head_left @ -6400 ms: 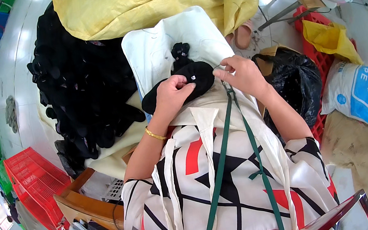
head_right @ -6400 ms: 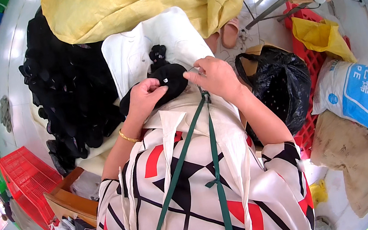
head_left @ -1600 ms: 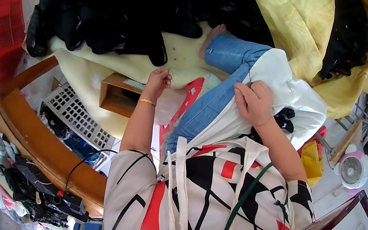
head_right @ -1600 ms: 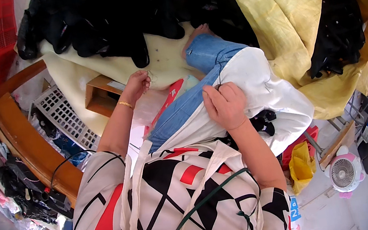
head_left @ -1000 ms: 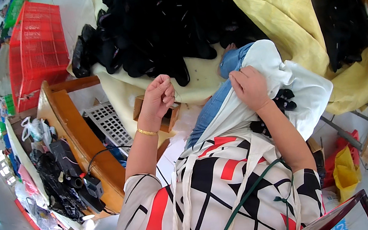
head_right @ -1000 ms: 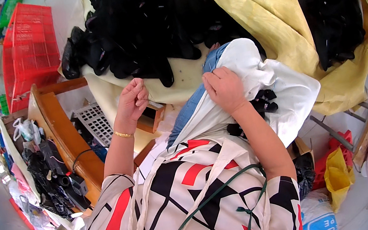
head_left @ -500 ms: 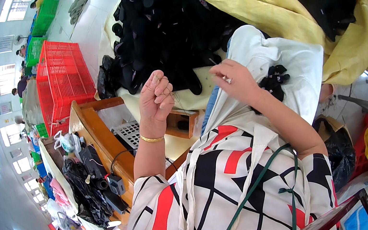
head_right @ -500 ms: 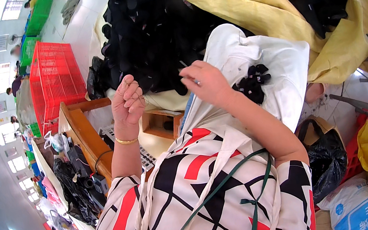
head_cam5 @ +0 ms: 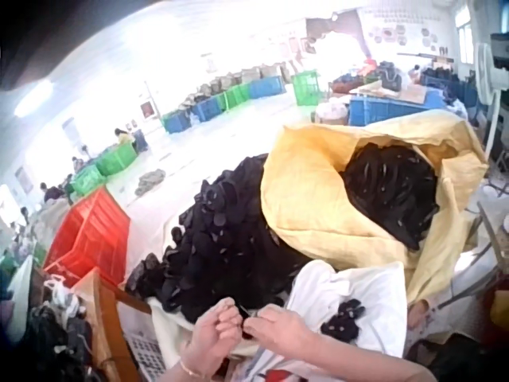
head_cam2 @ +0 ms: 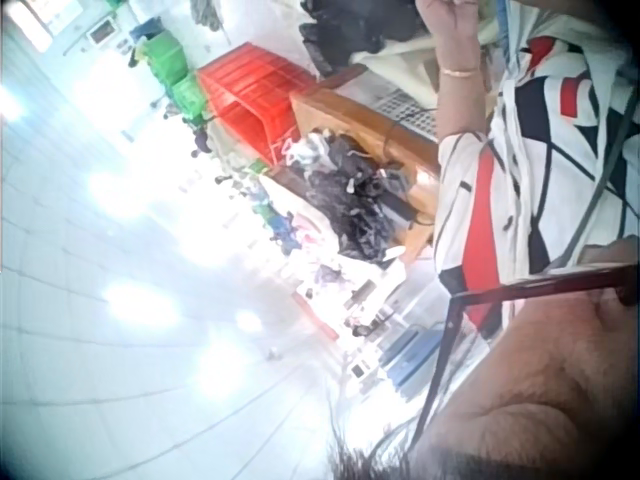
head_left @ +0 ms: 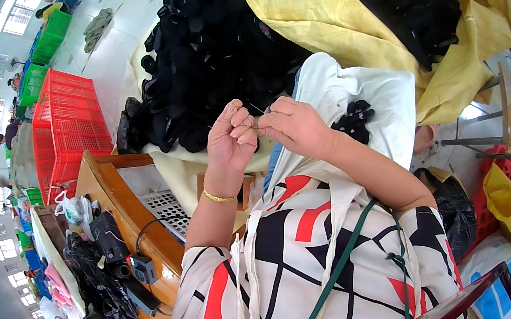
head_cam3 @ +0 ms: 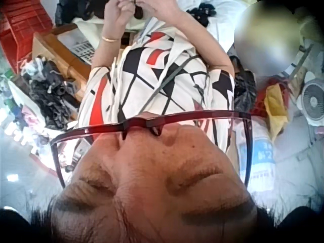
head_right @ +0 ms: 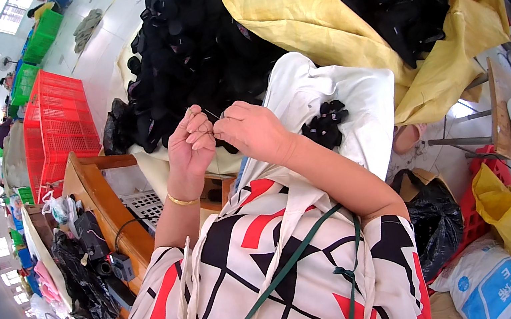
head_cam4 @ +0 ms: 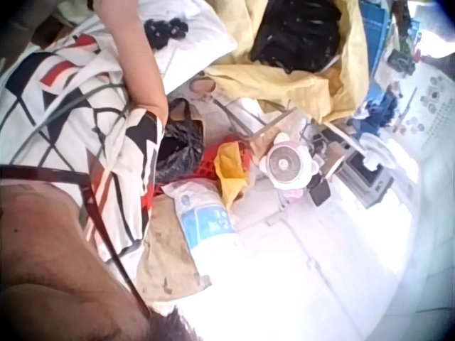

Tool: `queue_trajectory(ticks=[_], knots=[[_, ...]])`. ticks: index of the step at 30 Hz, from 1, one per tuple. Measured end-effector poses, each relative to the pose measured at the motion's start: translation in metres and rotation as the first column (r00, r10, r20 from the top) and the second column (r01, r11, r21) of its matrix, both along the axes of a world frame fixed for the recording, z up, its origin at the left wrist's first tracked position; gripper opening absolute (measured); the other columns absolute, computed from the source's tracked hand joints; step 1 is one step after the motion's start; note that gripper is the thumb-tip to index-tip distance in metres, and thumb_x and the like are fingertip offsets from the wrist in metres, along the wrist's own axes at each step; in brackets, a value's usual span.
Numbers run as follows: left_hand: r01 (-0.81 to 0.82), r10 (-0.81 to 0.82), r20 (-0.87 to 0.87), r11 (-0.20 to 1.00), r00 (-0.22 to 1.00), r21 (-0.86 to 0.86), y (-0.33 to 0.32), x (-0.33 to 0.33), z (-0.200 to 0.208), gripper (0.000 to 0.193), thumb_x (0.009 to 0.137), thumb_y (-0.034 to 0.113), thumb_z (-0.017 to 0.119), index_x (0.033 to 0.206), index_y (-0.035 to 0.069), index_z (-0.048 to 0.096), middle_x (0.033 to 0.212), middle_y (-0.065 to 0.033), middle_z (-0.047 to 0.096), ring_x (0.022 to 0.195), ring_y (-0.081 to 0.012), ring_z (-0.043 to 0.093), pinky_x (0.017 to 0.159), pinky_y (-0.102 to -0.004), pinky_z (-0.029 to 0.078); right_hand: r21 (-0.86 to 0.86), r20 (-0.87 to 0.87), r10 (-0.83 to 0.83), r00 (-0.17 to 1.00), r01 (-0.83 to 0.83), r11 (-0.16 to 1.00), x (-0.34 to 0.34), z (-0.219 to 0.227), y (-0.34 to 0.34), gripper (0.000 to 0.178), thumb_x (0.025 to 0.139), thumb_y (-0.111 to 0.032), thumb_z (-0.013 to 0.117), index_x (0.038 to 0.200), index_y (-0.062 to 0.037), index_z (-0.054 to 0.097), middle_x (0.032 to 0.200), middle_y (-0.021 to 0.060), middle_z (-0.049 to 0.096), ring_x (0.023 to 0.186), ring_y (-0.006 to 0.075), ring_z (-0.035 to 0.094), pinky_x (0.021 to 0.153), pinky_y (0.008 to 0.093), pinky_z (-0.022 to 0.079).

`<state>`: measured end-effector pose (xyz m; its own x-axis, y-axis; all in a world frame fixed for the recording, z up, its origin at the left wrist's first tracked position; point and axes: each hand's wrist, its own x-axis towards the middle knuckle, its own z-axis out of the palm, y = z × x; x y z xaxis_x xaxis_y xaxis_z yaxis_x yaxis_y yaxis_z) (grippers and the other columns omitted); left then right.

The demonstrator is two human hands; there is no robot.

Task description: The person is sewing a black shoe by hand using a needle and thread. They repeatedly insert the needle into the shoe's sole and pull the thread through to stitch it. The person also reaches into a wooden box to retrieve additional needles or tools during the process.

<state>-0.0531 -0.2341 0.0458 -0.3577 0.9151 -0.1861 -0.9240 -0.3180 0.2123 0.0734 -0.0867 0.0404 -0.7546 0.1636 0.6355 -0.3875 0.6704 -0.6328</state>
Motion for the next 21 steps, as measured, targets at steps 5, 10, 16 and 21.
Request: queue_trajectory(ticks=[5, 10, 16, 21], knots=[[-0.026, -0.055, -0.325, 0.971, 0.944, -0.239, -0.003, -0.004, -0.005, 0.008, 0.101, 0.015, 0.055, 0.099, 0.007, 0.057, 0.077, 0.0001, 0.056, 0.059, -0.0078, 0.05, 0.05, -0.0222, 0.042, -0.824, 0.291, 0.411, 0.864, 0.007, 0.567, 0.015, 0.007, 0.02, 0.01, 0.087, -0.013, 0.072, 0.09, -0.0054, 0.066, 0.076, -0.0004, 0.061, 0.069, 0.0132, 0.057, 0.065, 0.0264, 0.048], [-0.285, -0.336, -0.77, 0.789, 0.543, -0.545, 0.009, 0.011, -0.002, 0.022, 0.098, 0.02, 0.061, 0.114, 0.005, 0.058, 0.085, -0.0009, 0.064, 0.066, -0.0064, 0.058, 0.056, -0.0197, 0.05, -0.965, 0.212, 0.477, 0.853, 0.106, 0.239, 0.034, 0.022, 0.047, 0.013, 0.086, -0.014, 0.074, 0.093, -0.0049, 0.067, 0.076, -0.0014, 0.062, 0.065, 0.008, 0.056, 0.063, 0.0227, 0.047], [-0.33, -0.297, -0.888, 0.848, 0.351, -0.414, 0.015, 0.02, 0.007, 0.016, 0.097, 0.016, 0.06, 0.101, 0.003, 0.068, 0.086, -0.0007, 0.066, 0.058, -0.0034, 0.052, 0.051, -0.0188, 0.044, -0.954, 0.28, 0.396, 0.875, 0.207, 0.217, 0.052, 0.028, 0.068, 0.014, 0.084, -0.014, 0.076, 0.09, -0.005, 0.068, 0.072, -0.0027, 0.06, 0.06, 0.0066, 0.054, 0.057, 0.0223, 0.045], [-0.131, -0.287, -0.832, 0.912, 0.476, -0.389, 0.035, 0.042, 0.026, 0.026, 0.099, 0.025, 0.057, 0.101, 0.002, 0.068, 0.088, -0.0036, 0.069, 0.056, -0.0045, 0.052, 0.047, -0.0202, 0.044, -0.837, 0.436, 0.234, 0.869, 0.296, 0.46, 0.056, 0.036, 0.062, 0.011, 0.084, -0.013, 0.075, 0.087, -0.0044, 0.069, 0.071, -0.0023, 0.061, 0.059, 0.0051, 0.051, 0.055, 0.0216, 0.042]])
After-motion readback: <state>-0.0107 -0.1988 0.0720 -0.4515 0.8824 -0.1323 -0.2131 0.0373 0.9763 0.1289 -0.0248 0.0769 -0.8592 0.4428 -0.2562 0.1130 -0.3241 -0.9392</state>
